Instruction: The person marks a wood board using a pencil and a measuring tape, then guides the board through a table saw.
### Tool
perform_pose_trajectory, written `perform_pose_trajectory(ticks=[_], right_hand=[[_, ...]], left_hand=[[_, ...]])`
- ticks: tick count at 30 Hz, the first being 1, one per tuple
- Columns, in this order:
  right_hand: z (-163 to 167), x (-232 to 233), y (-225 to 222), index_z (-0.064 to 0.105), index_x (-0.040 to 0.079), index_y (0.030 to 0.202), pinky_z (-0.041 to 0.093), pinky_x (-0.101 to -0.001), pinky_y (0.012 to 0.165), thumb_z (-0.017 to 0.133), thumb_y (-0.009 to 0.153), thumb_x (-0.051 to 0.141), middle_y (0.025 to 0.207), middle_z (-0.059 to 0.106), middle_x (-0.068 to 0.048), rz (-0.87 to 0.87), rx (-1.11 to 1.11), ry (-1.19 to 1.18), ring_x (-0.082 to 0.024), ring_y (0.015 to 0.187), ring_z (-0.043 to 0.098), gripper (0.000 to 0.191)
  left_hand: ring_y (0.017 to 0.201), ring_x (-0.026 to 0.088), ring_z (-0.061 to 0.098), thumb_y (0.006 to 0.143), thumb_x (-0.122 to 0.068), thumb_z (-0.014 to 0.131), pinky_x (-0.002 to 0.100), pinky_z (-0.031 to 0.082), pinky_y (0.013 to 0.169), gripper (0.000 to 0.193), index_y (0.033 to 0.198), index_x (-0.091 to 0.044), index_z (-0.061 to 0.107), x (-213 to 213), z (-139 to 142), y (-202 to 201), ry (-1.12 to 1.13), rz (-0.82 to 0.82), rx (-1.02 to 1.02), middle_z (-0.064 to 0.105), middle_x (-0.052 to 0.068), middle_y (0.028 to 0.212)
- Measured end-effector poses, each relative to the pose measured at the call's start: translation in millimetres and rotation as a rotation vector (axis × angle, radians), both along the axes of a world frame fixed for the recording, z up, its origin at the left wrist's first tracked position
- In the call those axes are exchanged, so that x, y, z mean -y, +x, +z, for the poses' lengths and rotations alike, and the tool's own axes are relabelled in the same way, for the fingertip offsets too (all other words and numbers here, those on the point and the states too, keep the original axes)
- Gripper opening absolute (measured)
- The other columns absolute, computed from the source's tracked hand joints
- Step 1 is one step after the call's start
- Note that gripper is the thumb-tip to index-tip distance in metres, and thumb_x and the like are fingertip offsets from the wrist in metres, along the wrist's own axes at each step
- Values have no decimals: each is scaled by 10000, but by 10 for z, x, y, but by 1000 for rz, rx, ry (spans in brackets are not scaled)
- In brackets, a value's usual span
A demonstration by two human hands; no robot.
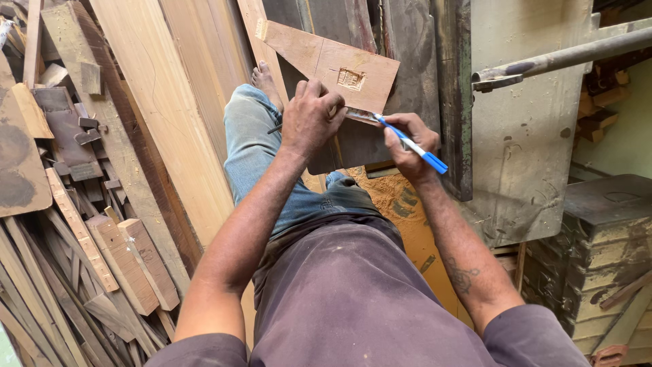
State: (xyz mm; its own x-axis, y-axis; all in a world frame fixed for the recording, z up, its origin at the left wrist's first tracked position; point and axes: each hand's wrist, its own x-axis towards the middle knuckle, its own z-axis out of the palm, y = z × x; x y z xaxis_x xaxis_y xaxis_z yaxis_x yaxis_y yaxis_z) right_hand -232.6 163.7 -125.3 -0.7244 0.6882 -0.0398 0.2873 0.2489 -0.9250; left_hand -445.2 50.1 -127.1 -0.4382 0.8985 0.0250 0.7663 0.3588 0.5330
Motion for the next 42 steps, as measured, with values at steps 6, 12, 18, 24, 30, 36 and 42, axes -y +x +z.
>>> perform_pose_trajectory(ticks=[6, 12, 18, 24, 30, 36, 42], right_hand=[[1, 84, -30, 694, 3, 1160, 649, -259, 756, 673, 1005, 66, 1050, 776, -104, 66, -37, 21, -124, 857, 755, 168], [3, 186, -247, 694, 28, 1123, 648, -289, 765, 720, 980, 85, 1012, 784, -109, 8, 40, 80, -151, 876, 775, 156], [-8, 238, -232, 718, 27, 1104, 645, -293, 735, 741, 975, 94, 1039, 785, -125, -21, 42, 156, -161, 849, 774, 148], [-50, 261, -203, 715, 22, 1100, 648, -298, 753, 746, 979, 87, 1058, 781, -131, -14, 28, 216, -175, 870, 776, 141], [-44, 265, -217, 713, 13, 1102, 655, -292, 765, 749, 975, 78, 1061, 774, -130, -4, 37, 203, -181, 890, 777, 147], [-36, 266, -227, 716, 9, 1103, 656, -295, 781, 746, 973, 74, 1069, 773, -134, 3, 33, 211, -182, 913, 777, 148], [-20, 264, -231, 715, 6, 1107, 649, -315, 802, 748, 971, 80, 1076, 768, -146, 10, 44, 216, -203, 932, 774, 159]], left_hand=[[970, 243, 578, 845, -238, 842, 387, 561, 798, 123, 901, -157, 768, -11, -31, -74, 18, -38, 42, 584, 45, 987], [1011, 256, 591, 810, -189, 831, 398, 565, 860, 111, 897, -168, 767, -44, -20, -122, -14, -51, 103, 595, 45, 1014], [1028, 261, 585, 794, -178, 825, 403, 560, 870, 114, 892, -172, 767, -79, -10, -144, -86, -27, 173, 581, 56, 1025], [1037, 273, 585, 782, -163, 822, 409, 556, 874, 109, 877, -167, 768, -94, -19, -168, -74, -30, 179, 581, 58, 1028], [1030, 257, 586, 795, -178, 824, 396, 563, 867, 98, 877, -171, 771, -106, -26, -173, -99, -28, 187, 579, 53, 1027], [1028, 243, 585, 810, -196, 822, 384, 571, 857, 87, 880, -178, 775, -111, 2, -170, -134, -24, 179, 576, 46, 1027], [1034, 238, 586, 806, -200, 822, 383, 573, 848, 93, 880, -177, 771, -105, 37, -169, -133, -17, 188, 575, 41, 1030]])
